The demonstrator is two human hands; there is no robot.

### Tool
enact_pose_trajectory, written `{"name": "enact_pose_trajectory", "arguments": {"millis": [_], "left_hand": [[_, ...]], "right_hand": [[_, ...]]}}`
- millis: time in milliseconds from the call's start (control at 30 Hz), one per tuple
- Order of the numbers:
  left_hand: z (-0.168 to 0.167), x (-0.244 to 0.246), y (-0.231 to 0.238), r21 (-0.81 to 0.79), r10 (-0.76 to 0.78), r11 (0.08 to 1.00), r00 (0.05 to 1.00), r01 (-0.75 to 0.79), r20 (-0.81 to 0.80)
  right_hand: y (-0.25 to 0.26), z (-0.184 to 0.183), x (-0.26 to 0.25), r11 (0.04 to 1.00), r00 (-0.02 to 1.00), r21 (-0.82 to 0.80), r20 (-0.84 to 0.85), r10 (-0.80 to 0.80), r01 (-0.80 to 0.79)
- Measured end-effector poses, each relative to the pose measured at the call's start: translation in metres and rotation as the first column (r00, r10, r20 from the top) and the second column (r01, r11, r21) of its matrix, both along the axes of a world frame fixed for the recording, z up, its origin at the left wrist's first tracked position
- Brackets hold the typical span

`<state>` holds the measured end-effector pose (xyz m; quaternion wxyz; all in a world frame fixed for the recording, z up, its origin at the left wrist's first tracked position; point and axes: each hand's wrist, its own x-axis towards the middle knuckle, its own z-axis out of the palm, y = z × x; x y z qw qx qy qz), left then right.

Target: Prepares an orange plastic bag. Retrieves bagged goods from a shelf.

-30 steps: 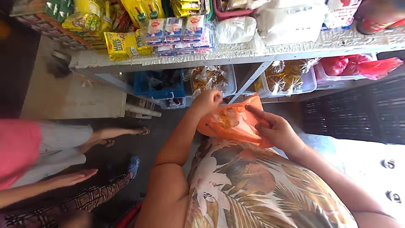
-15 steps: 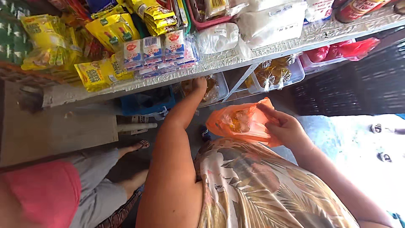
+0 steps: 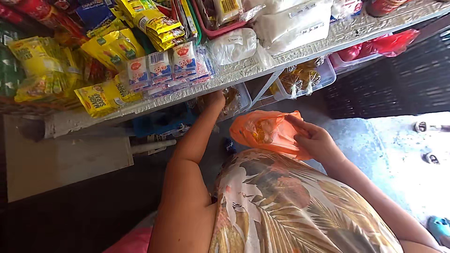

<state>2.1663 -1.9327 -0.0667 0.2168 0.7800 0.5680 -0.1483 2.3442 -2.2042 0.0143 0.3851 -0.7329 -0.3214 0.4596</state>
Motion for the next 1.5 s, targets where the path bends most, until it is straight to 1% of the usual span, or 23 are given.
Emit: {"name": "enact_pose_trajectory", "arguments": {"millis": [67, 133, 233, 300, 433, 500, 600, 667, 700, 767, 833, 900, 967, 1033, 1100, 1167, 1267, 1300, 1333, 1367, 1433, 1467, 1500], "left_hand": [[-0.001, 0.004, -0.011, -0.145, -0.021, 0.989, 0.999, 0.017, -0.030], [-0.009, 0.012, -0.015, -0.201, -0.034, 0.979, 0.997, 0.018, -0.074], [-0.024, 0.024, -0.014, -0.144, 0.014, 0.989, 0.985, -0.040, -0.173], [-0.026, 0.022, -0.013, -0.115, 0.043, 0.991, 0.979, -0.067, -0.199], [-0.018, 0.010, -0.006, -0.186, 0.042, 0.979, 0.981, -0.078, -0.190], [-0.017, 0.010, -0.002, -0.200, 0.078, 0.974, 0.986, -0.107, -0.147], [-0.022, 0.014, 0.004, -0.106, 0.126, 0.986, 0.991, -0.129, -0.035], [-0.025, 0.016, 0.010, -0.001, 0.102, 0.995, 0.993, -0.102, 0.057], [-0.021, 0.016, 0.011, 0.031, 0.077, 0.996, 0.993, -0.080, 0.091], [-0.013, 0.017, 0.013, 0.055, 0.043, 0.997, 0.988, -0.051, 0.145], [-0.019, 0.018, 0.017, 0.074, 0.030, 0.996, 0.977, -0.047, 0.213], [-0.025, 0.018, 0.019, 0.068, 0.050, 0.995, 0.962, -0.071, 0.267], [-0.033, 0.016, 0.019, 0.025, 0.127, 0.989, 0.935, -0.143, 0.331], [-0.041, 0.012, 0.018, -0.030, 0.203, 0.977, 0.887, -0.210, 0.415], [-0.047, 0.006, 0.016, -0.049, 0.240, 0.967, 0.836, -0.249, 0.494], [-0.046, 0.004, 0.012, -0.020, 0.229, 0.965, 0.797, -0.263, 0.559], [-0.035, 0.008, 0.005, 0.084, 0.147, 0.965, 0.778, -0.249, 0.611], [-0.034, 0.010, 0.002, 0.115, 0.120, 0.958, 0.729, -0.264, 0.674], [-0.038, 0.010, -0.001, 0.129, 0.096, 0.946, 0.639, -0.296, 0.763], [-0.041, 0.011, -0.005, 0.102, 0.094, 0.937, 0.521, -0.334, 0.848], [-0.046, 0.009, -0.012, -0.037, 0.147, 0.927, 0.269, -0.373, 0.952], [-0.047, 0.006, -0.015, -0.113, 0.188, 0.921, 0.171, -0.374, 0.967], [-0.048, 0.004, -0.019, -0.179, 0.232, 0.908, 0.101, -0.378, 0.967]], "right_hand": [[0.003, 0.000, 0.000, 1.000, 1.000, 0.006, 0.025, 0.003, -0.003], [0.006, 0.002, 0.000, 1.000, 0.998, -0.002, 0.063, 0.019, -0.019], [0.010, 0.004, -0.001, 1.000, 0.998, 0.011, 0.061, 0.014, -0.014], [0.011, 0.006, 0.000, 1.000, 0.998, 0.022, 0.059, 0.005, -0.006], [0.014, 0.007, 0.001, 1.000, 0.999, 0.014, 0.051, -0.010, 0.009], [0.016, 0.007, 0.000, 1.000, 0.999, 0.009, 0.036, -0.019, 0.018], [0.019, 0.009, -0.002, 0.999, 0.999, -0.032, 0.034, -0.032, 0.033], [0.019, 0.009, -0.001, 0.998, 0.999, -0.053, 0.039, -0.034, 0.036], [0.020, 0.009, -0.001, 0.998, 0.998, -0.058, 0.044, -0.035, 0.037], [0.022, 0.010, -0.001, 0.997, 0.998, -0.071, 0.043, -0.039, 0.042], [0.022, 0.008, -0.002, 0.997, 0.999, -0.070, 0.035, -0.041, 0.043], [0.022, 0.005, -0.002, 0.997, 0.999, -0.064, 0.027, -0.045, 0.046], [0.022, 0.005, -0.002, 0.996, 0.998, -0.069, 0.025, -0.049, 0.051], [0.023, 0.006, -0.002, 0.995, 0.998, -0.087, 0.032, -0.052, 0.055], [0.024, 0.008, -0.002, 0.991, 0.997, -0.119, 0.057, -0.046, 0.053], [0.025, 0.008, -0.004, 0.990, 0.997, -0.130, 0.063, -0.047, 0.055], [0.027, 0.007, -0.006, 0.989, 0.997, -0.128, 0.043, -0.070, 0.075], [0.028, 0.006, -0.006, 0.989, 0.996, -0.121, 0.035, -0.076, 0.080], [0.028, 0.004, -0.007, 0.990, 0.996, -0.110, 0.026, -0.081, 0.083], [0.028, 0.001, -0.007, 0.991, 0.996, -0.101, 0.015, -0.086, 0.087], [0.029, -0.002, -0.007, 0.991, 0.995, -0.086, -0.005, -0.102, 0.102], [0.030, -0.003, -0.007, 0.989, 0.993, -0.088, -0.013, -0.116, 0.115], [0.031, -0.004, -0.007, 0.987, 0.991, -0.093, -0.017, -0.132, 0.130]]}}
